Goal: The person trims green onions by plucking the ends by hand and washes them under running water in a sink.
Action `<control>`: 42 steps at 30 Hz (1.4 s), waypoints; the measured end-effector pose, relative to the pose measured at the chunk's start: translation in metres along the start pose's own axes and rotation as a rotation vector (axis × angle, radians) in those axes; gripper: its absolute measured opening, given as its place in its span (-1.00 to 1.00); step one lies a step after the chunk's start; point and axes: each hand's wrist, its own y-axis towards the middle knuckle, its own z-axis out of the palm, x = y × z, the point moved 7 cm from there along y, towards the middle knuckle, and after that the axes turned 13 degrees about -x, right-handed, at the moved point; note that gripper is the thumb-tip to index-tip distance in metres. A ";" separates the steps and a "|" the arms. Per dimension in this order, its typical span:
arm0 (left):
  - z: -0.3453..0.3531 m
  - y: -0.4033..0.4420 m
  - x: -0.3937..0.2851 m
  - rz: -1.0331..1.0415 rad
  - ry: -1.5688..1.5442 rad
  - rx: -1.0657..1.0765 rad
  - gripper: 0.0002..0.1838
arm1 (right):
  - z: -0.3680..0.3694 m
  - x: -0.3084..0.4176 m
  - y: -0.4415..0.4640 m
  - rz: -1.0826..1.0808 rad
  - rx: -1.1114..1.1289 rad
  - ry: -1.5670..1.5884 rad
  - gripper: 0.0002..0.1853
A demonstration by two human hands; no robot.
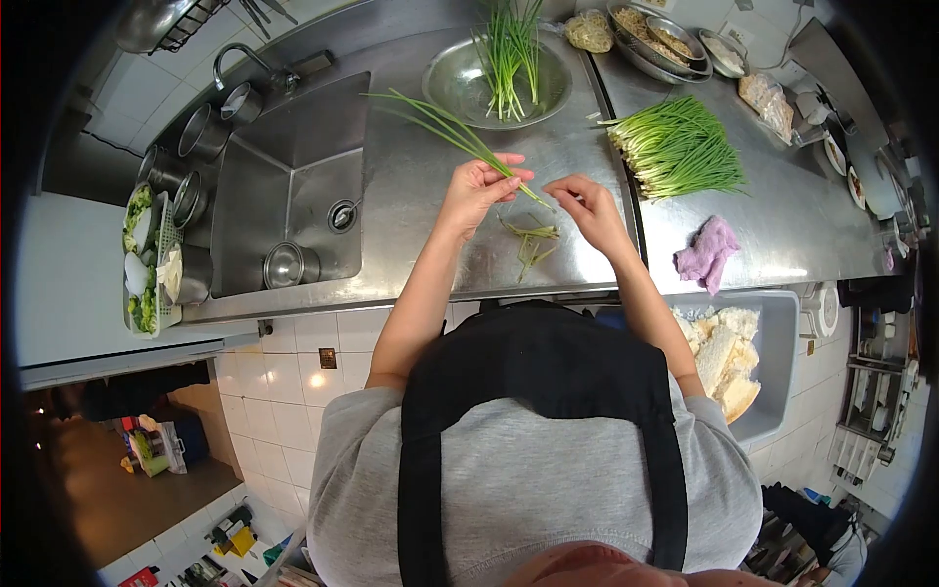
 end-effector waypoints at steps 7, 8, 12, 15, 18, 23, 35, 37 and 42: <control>0.007 0.000 -0.002 0.028 0.022 -0.006 -0.71 | 0.021 -0.007 0.005 0.256 0.100 0.144 -0.90; 0.006 0.000 -0.001 0.018 0.015 0.002 -0.71 | 0.022 -0.012 0.005 0.257 0.104 0.145 -0.90; 0.003 0.000 0.002 -0.017 0.031 0.018 -0.72 | 0.029 -0.024 0.001 0.441 0.175 0.425 -0.87; 0.001 -0.001 0.001 -0.039 0.020 0.003 -0.71 | 0.031 -0.014 0.004 0.350 0.160 0.338 -0.87; 0.000 0.000 0.002 -0.042 -0.015 -0.011 -0.72 | 0.032 -0.012 0.007 0.276 0.148 0.251 -0.85; -0.002 -0.001 0.005 -0.108 -0.122 0.019 -0.71 | 0.033 -0.013 0.005 0.330 0.191 0.217 -0.86; 0.004 0.004 0.012 -0.023 -0.013 -0.065 -0.75 | 0.019 0.018 0.018 -0.018 -0.107 0.036 -0.90; 0.004 0.006 0.013 -0.017 -0.022 -0.076 -0.75 | 0.021 0.012 0.018 0.075 -0.062 0.051 -0.92; 0.000 0.009 0.015 -0.019 0.054 -0.083 -0.75 | 0.024 0.016 0.021 0.014 -0.021 -0.019 -0.91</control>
